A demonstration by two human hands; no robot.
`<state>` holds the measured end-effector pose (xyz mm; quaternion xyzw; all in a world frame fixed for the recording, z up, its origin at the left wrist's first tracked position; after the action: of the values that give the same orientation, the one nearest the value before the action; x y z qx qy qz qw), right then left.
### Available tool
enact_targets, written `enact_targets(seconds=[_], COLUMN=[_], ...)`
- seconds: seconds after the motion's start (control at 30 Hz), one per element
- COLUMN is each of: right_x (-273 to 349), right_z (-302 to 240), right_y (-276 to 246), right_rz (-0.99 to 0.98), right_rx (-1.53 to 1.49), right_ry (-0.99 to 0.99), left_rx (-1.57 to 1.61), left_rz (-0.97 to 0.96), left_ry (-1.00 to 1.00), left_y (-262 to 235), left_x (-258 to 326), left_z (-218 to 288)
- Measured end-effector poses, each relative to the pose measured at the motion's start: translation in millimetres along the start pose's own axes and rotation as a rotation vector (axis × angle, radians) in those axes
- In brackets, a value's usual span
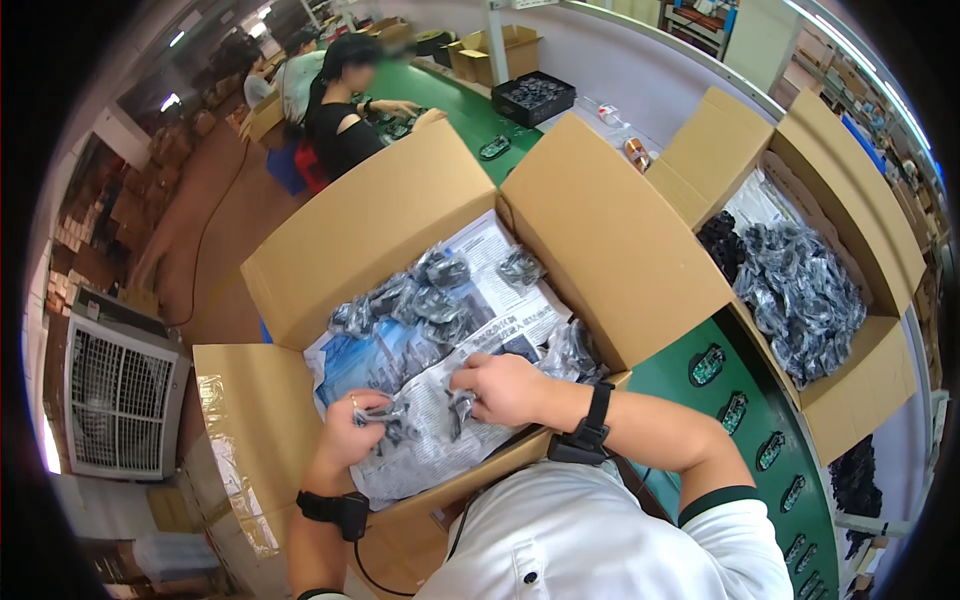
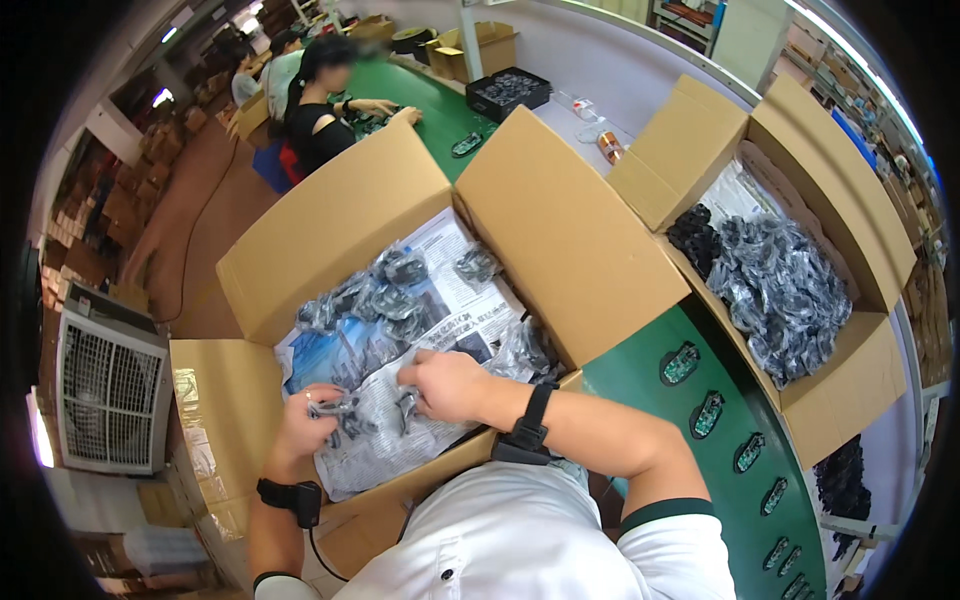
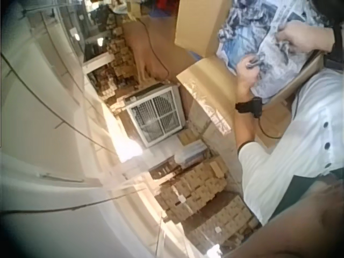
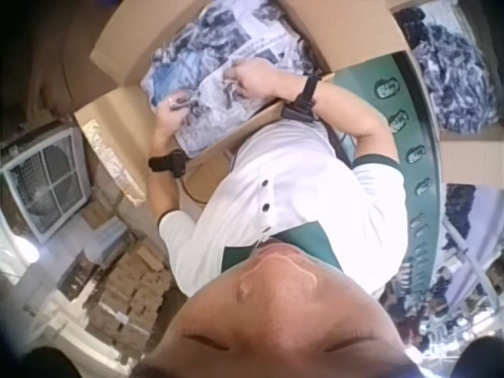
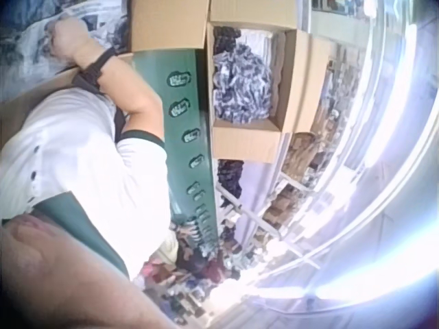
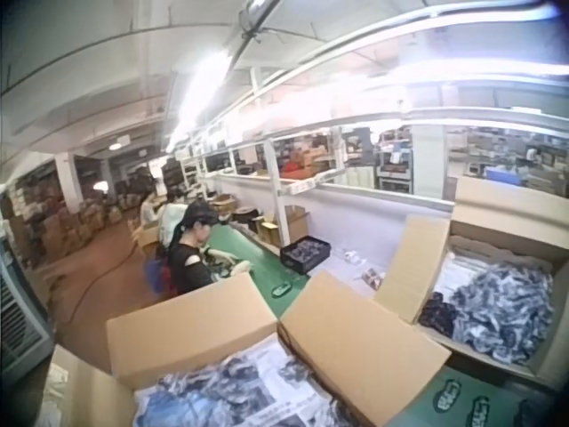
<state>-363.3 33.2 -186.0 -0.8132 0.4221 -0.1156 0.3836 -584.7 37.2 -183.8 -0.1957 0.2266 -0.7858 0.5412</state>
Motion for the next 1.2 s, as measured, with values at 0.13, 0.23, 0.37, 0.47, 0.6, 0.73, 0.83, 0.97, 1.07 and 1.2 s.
enact_targets(seconds=[0.13, 0.23, 0.37, 0.47, 0.6, 0.73, 0.83, 0.97, 1.07, 1.2], right_x=[43.1, 123.2, 258.3, 362.1, 456.7, 497.6, 534.6, 376.1, 222.7, 107.5], right_z=[14.1, 11.5, 15.2, 29.1, 122.6, 158.8, 164.5, 106.2, 28.1, -29.3], right_y=[-71.2, -139.1, -233.5, -314.2, -419.8, -375.2, -251.0, -166.7, -149.6, -96.8], right_rz=[0.41, 0.676, 1.07, 1.458, 1.398, 1.454, 1.764, 1.293, 0.641, 0.056], right_rx=[-0.425, -0.574, -0.335, 0.267, 0.566, 0.408, -0.23, -0.652, -0.603, -0.193], right_ry=[-0.005, -0.083, -0.049, 0.138, 0.606, 0.598, 0.506, 0.214, 0.034, -0.235], left_rx=[0.087, 0.327, 0.383, 0.464, -0.029, -0.101, 0.075, -0.067, -0.439, -0.676], left_rz=[-0.008, 0.036, 0.043, -0.15, -0.387, -0.25, -0.366, -0.124, 0.046, -0.047], left_ry=[0.01, 0.099, 0.554, 0.946, 0.979, 1.13, 1.353, 1.014, 0.453, -0.03], left_y=[29.5, 54.9, 100.3, 196.6, 380.9, 375.6, 315.1, 196.4, 110.5, 42.2], left_x=[-30.6, -72.3, -126.5, -158.5, -197.8, -154.0, -89.2, -111.6, -125.2, -77.7], left_z=[32.6, 87.8, 234.5, 380.9, 508.5, 484.0, 429.9, 293.8, 173.7, 40.9])
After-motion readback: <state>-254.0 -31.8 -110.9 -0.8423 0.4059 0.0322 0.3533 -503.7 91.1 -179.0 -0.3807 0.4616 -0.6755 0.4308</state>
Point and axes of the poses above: each hand's wrist, its own x-axis away from the middle knuckle, its own y-axis out of the palm, z = x × y, the point moved 10 cm from there along -x, towards the middle knuckle, and after that the axes turned 1 degree about x, right-handed, at the moved point
